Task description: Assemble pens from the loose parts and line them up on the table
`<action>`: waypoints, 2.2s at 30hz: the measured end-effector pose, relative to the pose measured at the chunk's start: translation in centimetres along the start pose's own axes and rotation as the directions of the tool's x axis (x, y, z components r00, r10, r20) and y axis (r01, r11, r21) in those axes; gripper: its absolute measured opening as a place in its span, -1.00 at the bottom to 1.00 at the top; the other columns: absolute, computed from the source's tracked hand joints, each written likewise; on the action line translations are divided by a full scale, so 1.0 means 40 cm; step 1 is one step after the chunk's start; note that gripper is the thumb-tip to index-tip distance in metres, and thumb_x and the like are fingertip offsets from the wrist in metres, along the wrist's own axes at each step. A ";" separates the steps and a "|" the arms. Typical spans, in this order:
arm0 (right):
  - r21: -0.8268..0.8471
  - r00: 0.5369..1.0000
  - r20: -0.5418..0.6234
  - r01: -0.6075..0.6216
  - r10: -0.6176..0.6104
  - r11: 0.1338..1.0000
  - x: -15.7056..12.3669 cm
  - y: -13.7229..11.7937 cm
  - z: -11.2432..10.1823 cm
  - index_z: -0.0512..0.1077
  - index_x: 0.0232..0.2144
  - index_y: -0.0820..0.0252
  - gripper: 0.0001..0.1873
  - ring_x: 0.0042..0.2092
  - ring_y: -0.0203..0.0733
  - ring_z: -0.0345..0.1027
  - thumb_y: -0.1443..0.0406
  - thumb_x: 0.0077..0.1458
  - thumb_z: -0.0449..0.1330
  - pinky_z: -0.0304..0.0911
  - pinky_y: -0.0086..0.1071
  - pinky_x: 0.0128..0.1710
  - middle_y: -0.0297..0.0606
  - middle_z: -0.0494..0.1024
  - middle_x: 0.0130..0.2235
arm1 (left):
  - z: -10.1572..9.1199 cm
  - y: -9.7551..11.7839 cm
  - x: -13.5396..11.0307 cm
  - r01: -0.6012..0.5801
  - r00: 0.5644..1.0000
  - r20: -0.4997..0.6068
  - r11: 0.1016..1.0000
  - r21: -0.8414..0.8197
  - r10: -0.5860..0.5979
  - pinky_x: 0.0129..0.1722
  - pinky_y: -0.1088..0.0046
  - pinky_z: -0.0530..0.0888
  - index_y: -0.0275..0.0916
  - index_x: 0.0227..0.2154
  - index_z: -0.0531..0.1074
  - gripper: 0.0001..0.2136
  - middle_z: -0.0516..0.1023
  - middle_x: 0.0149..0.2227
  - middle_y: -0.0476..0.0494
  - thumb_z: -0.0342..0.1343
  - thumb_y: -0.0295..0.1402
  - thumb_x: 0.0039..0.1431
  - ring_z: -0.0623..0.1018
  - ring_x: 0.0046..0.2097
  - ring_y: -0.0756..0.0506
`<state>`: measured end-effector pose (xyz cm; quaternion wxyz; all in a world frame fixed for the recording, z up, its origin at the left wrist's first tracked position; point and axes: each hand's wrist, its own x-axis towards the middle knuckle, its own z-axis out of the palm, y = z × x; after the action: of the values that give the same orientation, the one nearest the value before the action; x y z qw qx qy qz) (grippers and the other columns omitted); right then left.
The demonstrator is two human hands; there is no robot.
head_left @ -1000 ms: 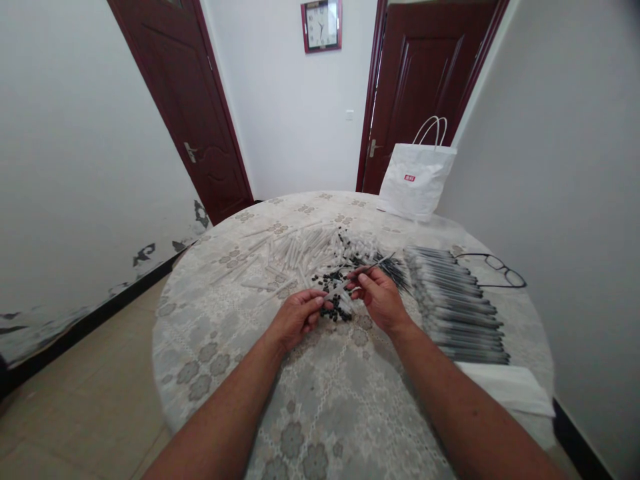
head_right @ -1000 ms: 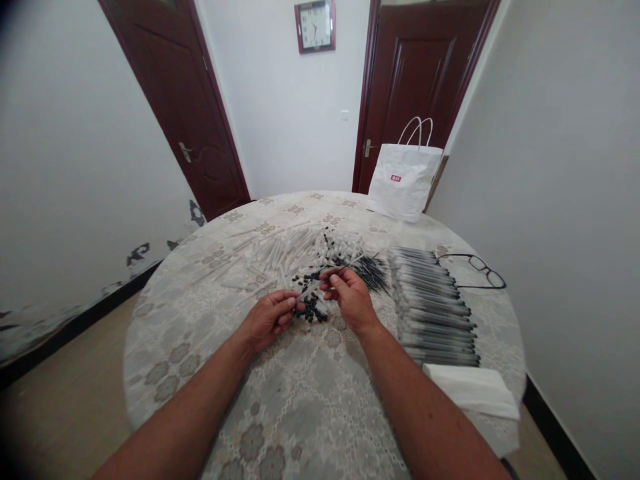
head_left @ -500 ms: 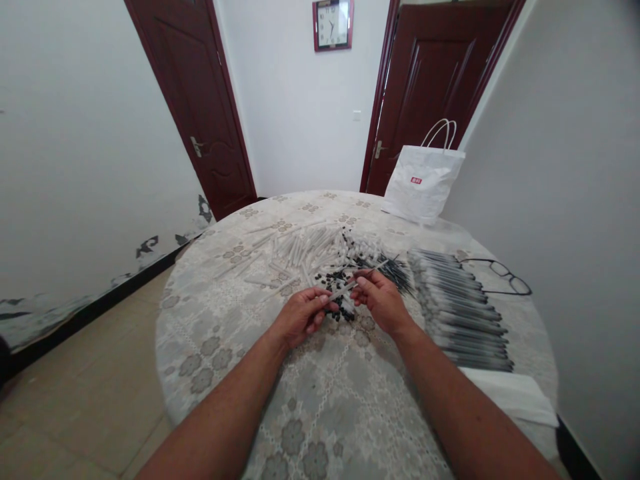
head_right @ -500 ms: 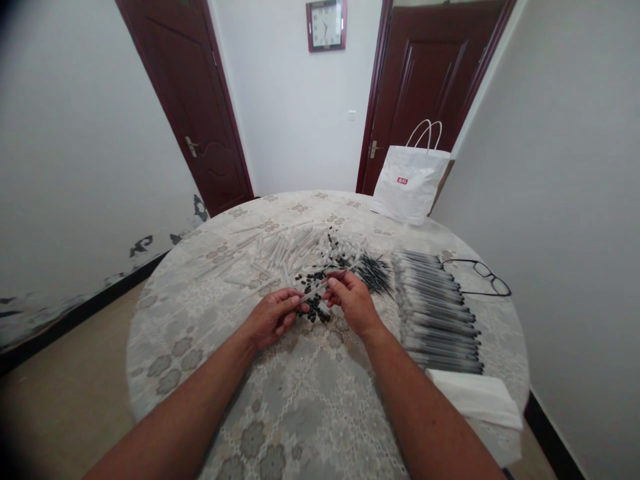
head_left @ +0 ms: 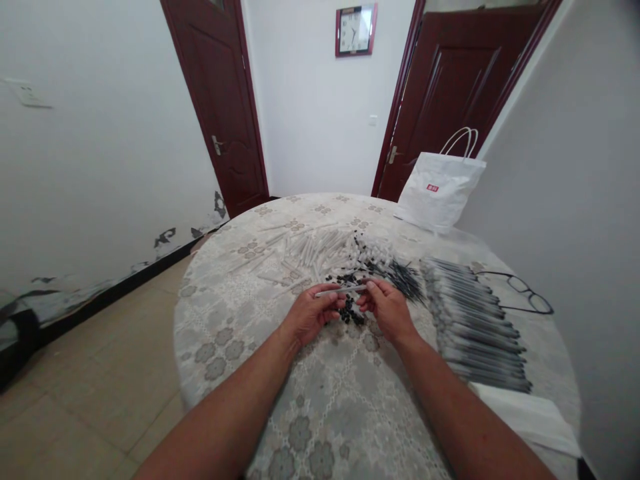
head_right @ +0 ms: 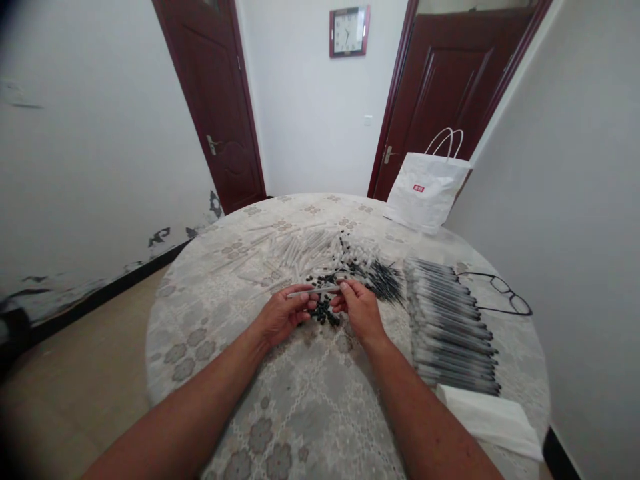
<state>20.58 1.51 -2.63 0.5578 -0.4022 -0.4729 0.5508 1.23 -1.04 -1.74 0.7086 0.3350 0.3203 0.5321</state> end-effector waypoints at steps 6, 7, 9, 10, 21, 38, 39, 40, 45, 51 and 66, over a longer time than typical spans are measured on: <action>0.035 0.979 0.202 -0.033 0.025 0.999 -0.037 -0.017 0.034 0.26 0.18 0.11 -0.42 -0.31 -0.20 0.52 -0.03 0.23 0.11 0.42 -0.37 -0.43 -0.16 0.59 -0.12 | 0.002 -0.010 0.002 -0.054 0.998 -0.024 0.995 -0.087 0.052 -0.37 0.47 0.60 -0.37 -0.08 0.49 -0.67 0.64 -0.24 -0.28 0.32 -0.44 0.08 0.63 -0.31 -0.06; 0.014 0.974 0.225 -0.029 0.025 0.999 -0.043 -0.019 0.038 0.19 0.23 0.07 -0.39 -0.30 -0.19 0.52 -0.02 0.24 0.11 0.42 -0.37 -0.43 -0.16 0.57 -0.07 | 0.001 -0.011 0.001 -0.057 0.998 -0.020 0.993 -0.102 0.055 -0.36 0.46 0.60 -0.36 -0.07 0.48 -0.66 0.64 -0.25 -0.28 0.32 -0.43 0.08 0.63 -0.31 -0.07; -0.049 0.966 0.256 -0.010 0.022 0.999 -0.053 -0.020 0.045 0.10 0.29 0.03 -0.35 -0.30 -0.20 0.51 0.01 0.24 0.12 0.41 -0.36 -0.43 -0.16 0.55 -0.03 | -0.002 -0.011 0.001 -0.056 0.998 -0.014 0.990 -0.126 0.054 -0.35 0.46 0.60 -0.36 -0.07 0.48 -0.66 0.64 -0.26 -0.28 0.32 -0.41 0.09 0.64 -0.31 -0.07; -0.083 0.963 0.269 0.006 0.017 0.996 -0.056 -0.019 0.047 0.07 0.30 0.03 -0.33 -0.30 -0.20 0.51 0.02 0.24 0.13 0.41 -0.36 -0.42 -0.16 0.54 -0.03 | -0.003 -0.010 0.001 -0.053 0.999 -0.011 0.989 -0.138 0.052 -0.35 0.46 0.60 -0.36 -0.07 0.47 -0.66 0.64 -0.26 -0.28 0.32 -0.40 0.10 0.64 -0.31 -0.07; -0.459 0.909 0.409 0.277 -0.076 0.844 -0.075 -0.045 0.042 -0.03 0.39 0.03 -0.28 -0.22 -0.19 0.46 0.18 0.27 0.12 0.38 -0.27 -0.18 -0.15 0.51 0.06 | 0.003 -0.008 -0.004 -0.002 0.995 0.100 0.992 -0.124 0.015 -0.34 0.44 0.59 -0.33 -0.05 0.46 -0.68 0.61 -0.10 -0.39 0.22 -0.25 0.21 0.65 -0.21 -0.13; -0.928 0.943 0.253 0.300 -0.216 0.220 0.018 -0.079 -0.117 0.54 -0.13 0.22 -0.71 -0.04 -0.10 0.40 0.39 0.20 0.06 0.22 -0.30 0.04 -0.09 0.56 -0.13 | -0.024 0.007 0.025 -0.032 0.986 -0.166 0.970 -0.240 -0.008 -0.47 0.44 0.60 -0.36 -0.23 0.47 -0.80 0.64 -0.36 -0.22 0.13 -0.28 0.28 0.64 -0.40 -0.07; -0.935 0.948 0.274 0.302 -0.162 0.185 0.017 -0.078 -0.120 0.55 -0.14 0.22 -0.72 -0.04 -0.11 0.40 0.40 0.20 0.07 0.22 -0.32 0.03 -0.09 0.56 -0.13 | -0.024 0.006 0.024 -0.032 0.988 -0.156 0.972 -0.231 -0.005 -0.46 0.44 0.60 -0.36 -0.22 0.46 -0.80 0.64 -0.35 -0.23 0.13 -0.29 0.28 0.64 -0.38 -0.08; -0.936 0.948 0.300 0.314 -0.109 0.160 0.013 -0.077 -0.118 0.55 -0.14 0.21 -0.73 -0.05 -0.13 0.41 0.39 0.19 0.08 0.21 -0.35 0.01 -0.11 0.56 -0.13 | -0.023 0.004 0.024 -0.032 0.989 -0.149 0.974 -0.224 -0.002 -0.46 0.44 0.60 -0.36 -0.22 0.46 -0.80 0.64 -0.34 -0.24 0.13 -0.29 0.28 0.65 -0.36 -0.09; -0.929 0.928 0.367 0.361 0.069 0.088 -0.018 -0.069 -0.079 0.54 -0.15 0.17 -0.77 -0.08 -0.12 0.42 0.31 0.15 0.16 0.19 -0.39 -0.09 -0.12 0.57 -0.14 | -0.015 0.003 0.022 -0.054 0.989 -0.147 0.978 -0.202 0.025 -0.41 0.41 0.61 -0.34 -0.24 0.43 -0.84 0.64 -0.30 -0.27 0.10 -0.32 0.29 0.67 -0.27 -0.15; -0.943 0.941 0.327 0.320 0.080 0.090 -0.021 -0.050 -0.057 0.50 -0.16 0.21 -0.76 -0.11 -0.13 0.42 0.38 0.08 0.16 0.17 -0.41 -0.13 -0.07 0.57 -0.15 | -0.012 -0.002 0.017 -0.049 0.994 -0.106 0.984 -0.173 0.030 -0.29 0.34 0.62 -0.33 -0.22 0.41 -0.84 0.64 -0.23 -0.32 0.14 -0.32 0.26 0.67 -0.18 -0.21; -0.936 0.945 0.326 0.320 0.014 0.145 -0.005 -0.063 -0.084 0.48 -0.27 0.24 -0.79 -0.20 -0.17 0.37 0.40 0.11 0.05 0.14 -0.41 -0.18 -0.15 0.53 -0.24 | -0.015 -0.011 0.015 -0.068 0.996 -0.064 0.978 -0.199 0.056 -0.15 0.10 0.59 -0.23 -0.14 0.32 -0.74 0.60 -0.21 -0.23 0.20 -0.23 0.22 0.65 -0.10 -0.29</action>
<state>24.43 1.38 -0.97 0.1513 -0.5402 -0.8218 0.0999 1.13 -0.46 -2.51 0.7123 0.2559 0.2745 0.5932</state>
